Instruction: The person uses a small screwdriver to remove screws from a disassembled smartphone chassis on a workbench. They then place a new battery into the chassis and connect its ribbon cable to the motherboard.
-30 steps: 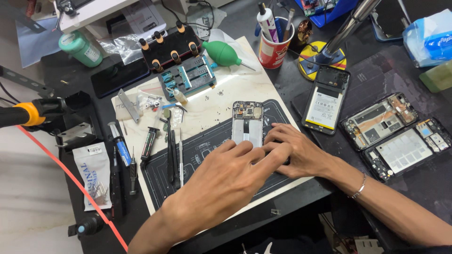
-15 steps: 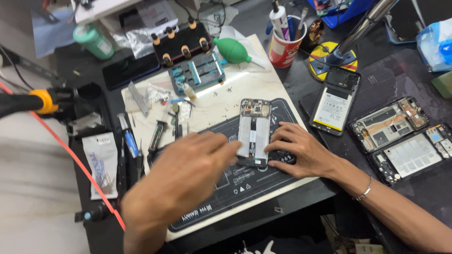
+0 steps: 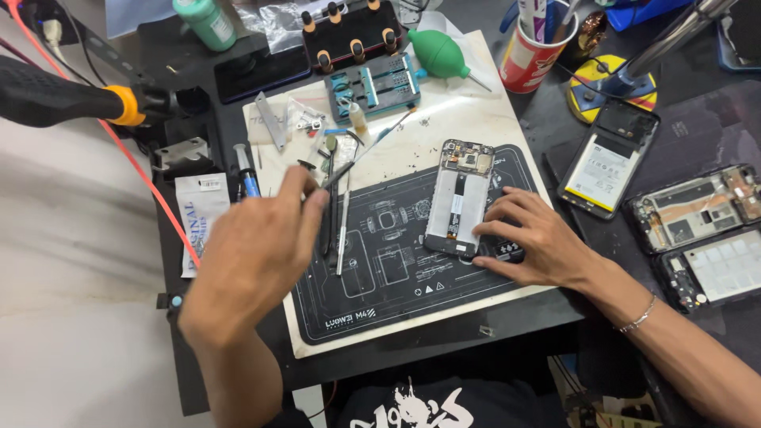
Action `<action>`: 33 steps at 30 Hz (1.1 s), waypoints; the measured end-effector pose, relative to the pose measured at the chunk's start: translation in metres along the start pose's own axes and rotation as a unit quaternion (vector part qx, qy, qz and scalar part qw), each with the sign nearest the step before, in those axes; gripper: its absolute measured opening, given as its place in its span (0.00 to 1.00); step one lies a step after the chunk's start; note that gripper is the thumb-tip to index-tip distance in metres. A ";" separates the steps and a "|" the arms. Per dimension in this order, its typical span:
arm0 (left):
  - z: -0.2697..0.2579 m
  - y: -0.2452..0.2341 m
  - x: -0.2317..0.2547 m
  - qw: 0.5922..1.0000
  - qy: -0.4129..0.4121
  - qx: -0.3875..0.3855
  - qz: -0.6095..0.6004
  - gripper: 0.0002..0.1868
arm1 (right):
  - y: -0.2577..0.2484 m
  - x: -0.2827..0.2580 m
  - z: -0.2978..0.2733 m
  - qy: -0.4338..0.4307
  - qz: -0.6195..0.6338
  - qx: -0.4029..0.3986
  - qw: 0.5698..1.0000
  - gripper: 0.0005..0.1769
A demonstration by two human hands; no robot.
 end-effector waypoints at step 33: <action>0.021 0.121 -0.002 0.996 0.051 -0.040 0.068 0.22 | 0.004 0.004 -0.003 -0.009 0.001 0.010 1.000 0.22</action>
Point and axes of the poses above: each hand's wrist, its own z-axis towards the middle knuckle, its own y-axis out of the palm, x = y × z, the point moved 5 cm from there along z, towards the middle knuckle, and after that the axes turned 9 degrees about -x, right-handed, at the moved point
